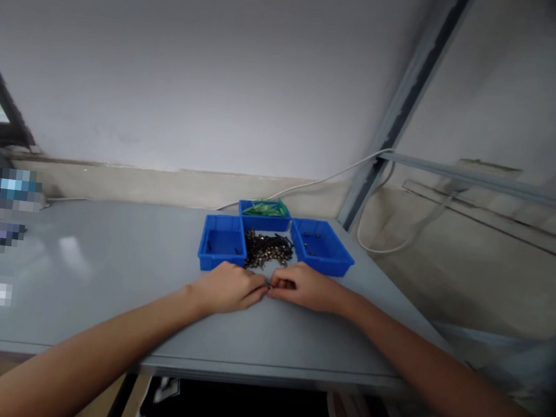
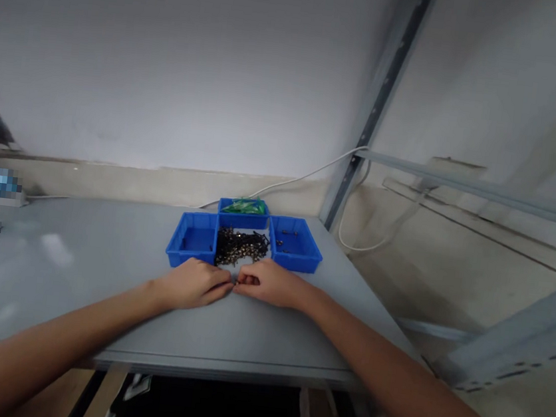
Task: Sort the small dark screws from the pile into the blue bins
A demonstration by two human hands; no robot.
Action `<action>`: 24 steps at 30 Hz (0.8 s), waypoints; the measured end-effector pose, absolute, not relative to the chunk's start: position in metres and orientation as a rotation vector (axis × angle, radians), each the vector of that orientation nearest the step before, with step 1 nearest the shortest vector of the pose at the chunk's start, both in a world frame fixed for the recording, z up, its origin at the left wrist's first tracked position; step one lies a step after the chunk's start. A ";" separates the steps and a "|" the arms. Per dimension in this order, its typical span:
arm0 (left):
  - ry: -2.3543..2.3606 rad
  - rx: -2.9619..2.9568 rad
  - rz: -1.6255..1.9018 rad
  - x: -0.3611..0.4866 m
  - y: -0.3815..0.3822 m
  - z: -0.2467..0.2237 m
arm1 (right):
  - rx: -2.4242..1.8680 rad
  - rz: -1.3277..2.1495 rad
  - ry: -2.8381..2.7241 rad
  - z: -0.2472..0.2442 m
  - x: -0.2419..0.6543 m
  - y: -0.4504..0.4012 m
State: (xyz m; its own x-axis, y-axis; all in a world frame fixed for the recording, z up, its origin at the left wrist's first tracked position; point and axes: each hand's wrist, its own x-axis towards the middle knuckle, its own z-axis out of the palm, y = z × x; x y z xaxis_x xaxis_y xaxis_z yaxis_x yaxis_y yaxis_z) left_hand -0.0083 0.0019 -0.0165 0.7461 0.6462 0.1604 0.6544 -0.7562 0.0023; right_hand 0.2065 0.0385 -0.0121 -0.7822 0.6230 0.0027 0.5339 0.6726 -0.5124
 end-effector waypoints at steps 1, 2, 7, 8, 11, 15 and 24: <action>-1.082 -2.897 -0.250 -0.008 0.002 -0.016 | -0.937 0.722 -2.705 -0.013 0.206 0.039; -1.084 -2.910 -0.267 -0.008 0.001 -0.016 | -0.924 0.693 -2.703 -0.014 0.206 0.039; -1.060 -2.978 -0.344 -0.009 0.002 -0.018 | -0.869 0.540 -2.713 -0.015 0.205 0.039; -1.059 -2.990 -0.354 -0.009 0.002 -0.018 | -0.866 0.527 -2.717 -0.014 0.205 0.039; -1.109 -2.994 -0.368 -0.007 0.001 -0.017 | -0.850 0.509 -2.740 -0.014 0.204 0.037; -1.266 -2.897 -0.340 -0.003 -0.001 -0.014 | -0.829 0.505 -2.749 -0.014 0.205 0.035; -1.292 -2.877 -0.337 -0.005 0.001 -0.019 | -0.897 0.862 -2.651 -0.003 0.206 0.035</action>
State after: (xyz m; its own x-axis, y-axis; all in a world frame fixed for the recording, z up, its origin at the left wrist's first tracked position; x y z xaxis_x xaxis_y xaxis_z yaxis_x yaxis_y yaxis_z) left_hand -0.0051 0.0011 -0.0188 0.6458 0.7419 0.1802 0.7355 -0.6679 0.1140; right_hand 0.2061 0.0348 -0.0032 -0.7918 0.6106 0.0132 0.4860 0.6430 -0.5920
